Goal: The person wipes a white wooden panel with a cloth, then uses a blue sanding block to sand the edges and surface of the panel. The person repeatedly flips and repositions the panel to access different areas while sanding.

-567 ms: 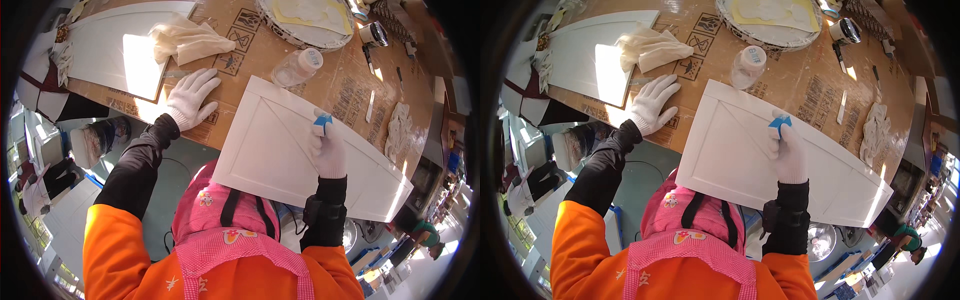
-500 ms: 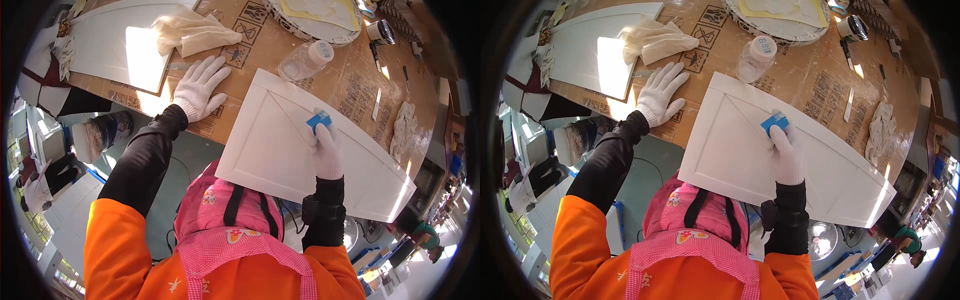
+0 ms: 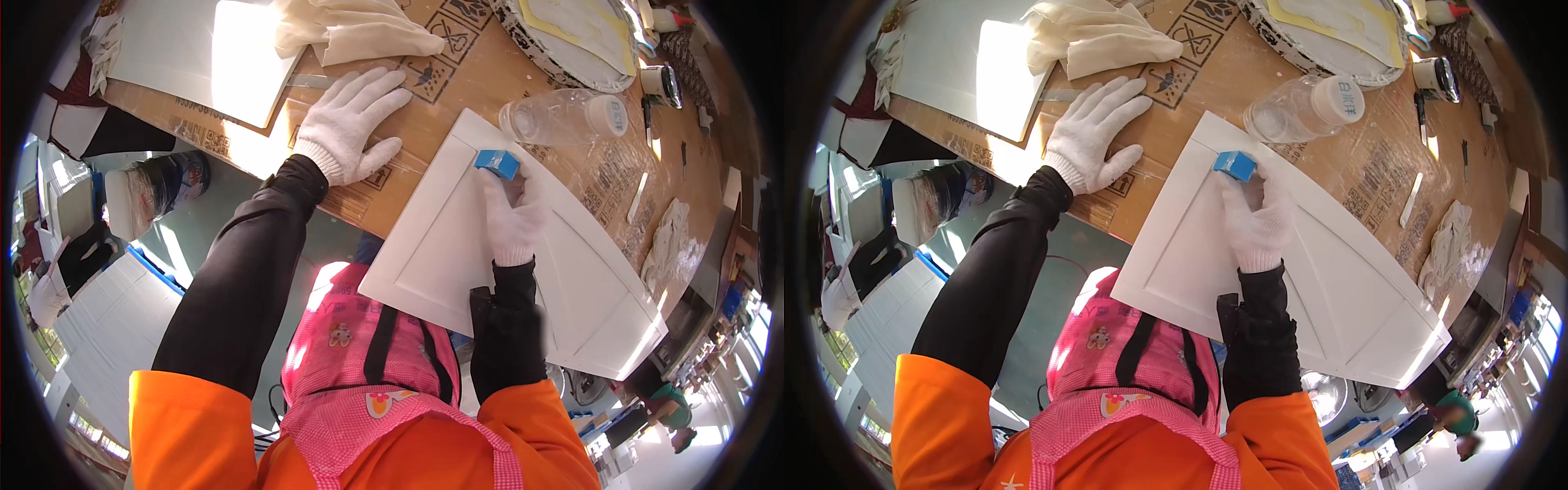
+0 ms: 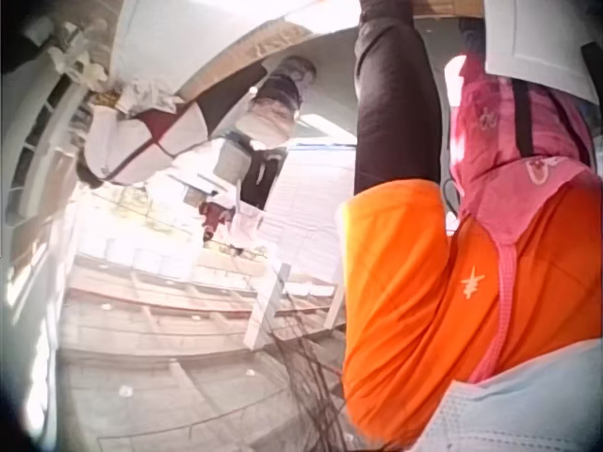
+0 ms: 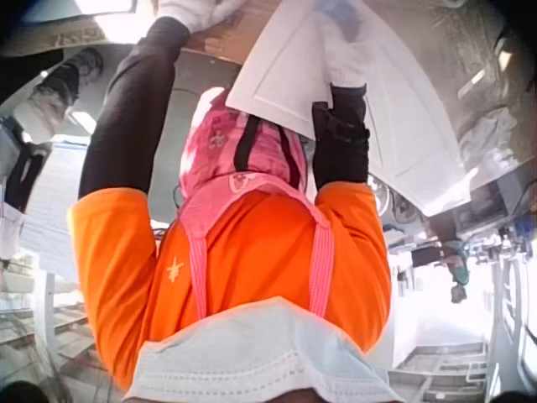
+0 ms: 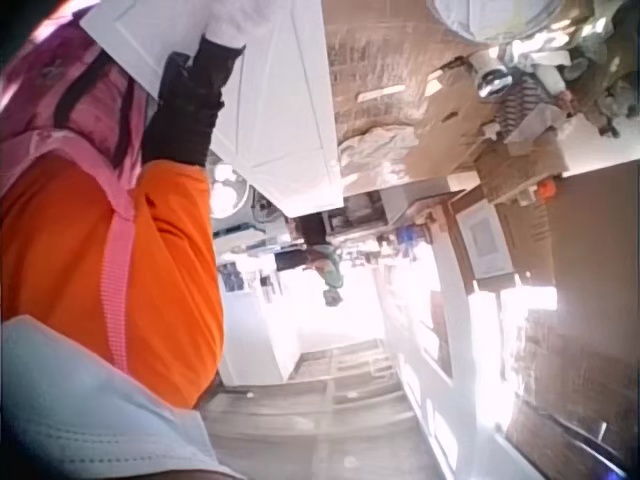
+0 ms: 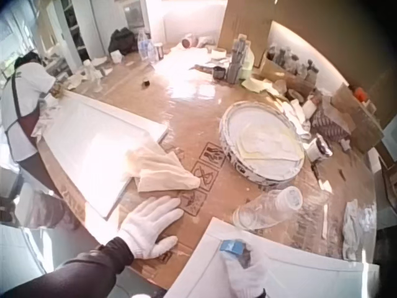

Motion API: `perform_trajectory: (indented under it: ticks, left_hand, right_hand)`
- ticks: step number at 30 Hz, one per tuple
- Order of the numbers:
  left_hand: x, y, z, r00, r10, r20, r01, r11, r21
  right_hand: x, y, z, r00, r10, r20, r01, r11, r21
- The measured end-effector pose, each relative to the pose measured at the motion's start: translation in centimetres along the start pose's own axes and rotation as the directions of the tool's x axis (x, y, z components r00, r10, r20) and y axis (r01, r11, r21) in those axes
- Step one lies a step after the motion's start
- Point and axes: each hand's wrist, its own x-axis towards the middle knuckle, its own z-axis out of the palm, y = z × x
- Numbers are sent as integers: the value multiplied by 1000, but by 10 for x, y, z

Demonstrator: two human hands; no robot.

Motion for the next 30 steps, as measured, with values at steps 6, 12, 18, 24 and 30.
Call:
perform_trajectory:
  ticks: [6, 12, 18, 24, 30]
  left_hand:
    - [-2, -7, 1, 1000, -13, 1, 13, 1000, -27]
    - [-2, -8, 4, 1000, -24, -11, 23, 998, -58]
    - [-1, -10, 4, 1000, -25, -14, 24, 998, -65]
    - [0, -10, 4, 1000, -24, -17, 23, 997, -67]
    - [1, -10, 3, 1000, -24, -19, 22, 998, -66]
  right_hand:
    - [15, 7, 2, 961, -260, 96, 270, 955, -120]
    - [14, 4, 2, 970, -227, 85, 238, 957, -166]
    - [18, 4, 4, 933, -320, 164, 353, 903, -245]
    - [16, -1, 7, 963, -247, 103, 258, 961, -104]
    - [16, 5, 5, 953, -276, 126, 296, 936, -192]
